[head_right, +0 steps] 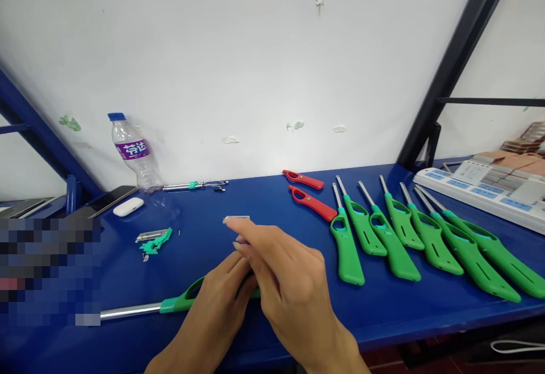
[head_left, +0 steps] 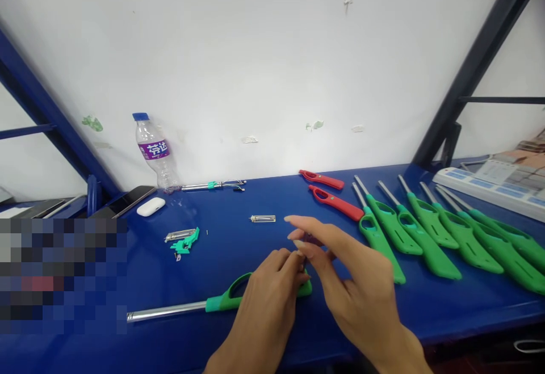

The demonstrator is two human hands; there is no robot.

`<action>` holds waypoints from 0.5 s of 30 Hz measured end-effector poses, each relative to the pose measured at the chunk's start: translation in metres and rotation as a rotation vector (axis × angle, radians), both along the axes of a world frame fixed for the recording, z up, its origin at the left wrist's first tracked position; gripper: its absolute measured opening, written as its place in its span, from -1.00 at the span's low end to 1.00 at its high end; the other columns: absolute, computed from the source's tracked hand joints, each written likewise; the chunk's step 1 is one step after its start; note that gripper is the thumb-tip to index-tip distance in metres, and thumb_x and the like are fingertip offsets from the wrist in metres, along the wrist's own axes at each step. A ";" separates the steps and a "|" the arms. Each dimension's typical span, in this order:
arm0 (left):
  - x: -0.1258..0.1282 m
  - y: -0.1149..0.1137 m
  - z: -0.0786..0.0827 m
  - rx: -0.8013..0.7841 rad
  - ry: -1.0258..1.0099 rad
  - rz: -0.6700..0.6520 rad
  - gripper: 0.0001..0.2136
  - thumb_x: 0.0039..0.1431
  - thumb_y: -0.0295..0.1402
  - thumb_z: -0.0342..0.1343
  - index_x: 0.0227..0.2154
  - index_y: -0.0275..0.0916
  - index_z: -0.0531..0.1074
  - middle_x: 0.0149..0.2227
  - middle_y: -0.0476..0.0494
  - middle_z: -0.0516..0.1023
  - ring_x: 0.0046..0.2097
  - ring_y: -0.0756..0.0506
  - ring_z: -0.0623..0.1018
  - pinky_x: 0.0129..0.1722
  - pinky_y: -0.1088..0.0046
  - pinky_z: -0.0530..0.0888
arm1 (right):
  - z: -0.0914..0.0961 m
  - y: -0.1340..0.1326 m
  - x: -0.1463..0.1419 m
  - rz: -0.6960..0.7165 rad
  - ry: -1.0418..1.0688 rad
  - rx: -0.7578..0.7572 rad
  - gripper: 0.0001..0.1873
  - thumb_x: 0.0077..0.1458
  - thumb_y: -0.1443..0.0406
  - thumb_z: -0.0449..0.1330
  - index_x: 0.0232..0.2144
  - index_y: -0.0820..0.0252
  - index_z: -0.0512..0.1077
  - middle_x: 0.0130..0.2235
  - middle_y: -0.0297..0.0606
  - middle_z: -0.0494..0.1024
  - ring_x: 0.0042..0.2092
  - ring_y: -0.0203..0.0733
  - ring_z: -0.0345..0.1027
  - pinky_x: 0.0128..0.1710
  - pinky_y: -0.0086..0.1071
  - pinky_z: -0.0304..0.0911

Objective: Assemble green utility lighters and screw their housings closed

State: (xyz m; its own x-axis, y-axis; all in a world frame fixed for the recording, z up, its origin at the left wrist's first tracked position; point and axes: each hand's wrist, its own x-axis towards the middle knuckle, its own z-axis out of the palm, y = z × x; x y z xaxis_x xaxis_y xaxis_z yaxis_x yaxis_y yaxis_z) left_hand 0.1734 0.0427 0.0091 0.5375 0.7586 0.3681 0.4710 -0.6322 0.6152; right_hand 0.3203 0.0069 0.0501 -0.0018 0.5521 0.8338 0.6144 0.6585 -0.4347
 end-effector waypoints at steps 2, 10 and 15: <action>0.001 0.000 0.000 -0.002 0.017 -0.009 -0.78 0.47 -0.50 -0.02 -0.11 -0.13 0.52 -0.17 -0.12 0.64 -0.16 -0.17 0.63 -0.16 0.35 0.55 | -0.001 0.001 0.003 -0.018 0.015 -0.028 -0.59 0.45 0.46 0.11 0.20 -0.04 0.48 -0.13 -0.45 0.70 -0.25 -0.40 0.59 -0.16 -0.59 0.50; 0.004 0.000 -0.004 0.048 0.075 -0.042 -0.86 0.42 -0.55 0.10 -0.19 -0.16 0.46 -0.21 -0.08 0.60 -0.23 -0.14 0.60 -0.19 0.33 0.52 | -0.008 0.006 0.011 -0.011 0.082 -0.080 -0.58 0.47 0.41 0.09 0.23 -0.09 0.46 -0.14 -0.42 0.65 -0.39 -0.41 0.48 -0.33 -0.56 0.49; 0.006 -0.001 -0.006 0.108 0.092 -0.091 -0.87 0.42 -0.55 0.12 -0.18 -0.16 0.45 -0.23 -0.07 0.59 -0.28 -0.15 0.58 -0.25 0.32 0.51 | -0.008 0.003 0.016 -0.005 0.062 -0.108 -0.56 0.48 0.42 0.07 0.25 -0.10 0.44 -0.12 -0.42 0.65 -0.39 -0.41 0.49 -0.28 -0.55 0.52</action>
State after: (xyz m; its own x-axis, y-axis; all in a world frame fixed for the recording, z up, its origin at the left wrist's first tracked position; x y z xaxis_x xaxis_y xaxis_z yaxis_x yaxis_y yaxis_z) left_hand 0.1791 0.0413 0.0027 0.6371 0.6642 0.3910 0.4600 -0.7347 0.4986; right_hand 0.3363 0.0098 0.0419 0.0510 0.6386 0.7679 0.5871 0.6028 -0.5403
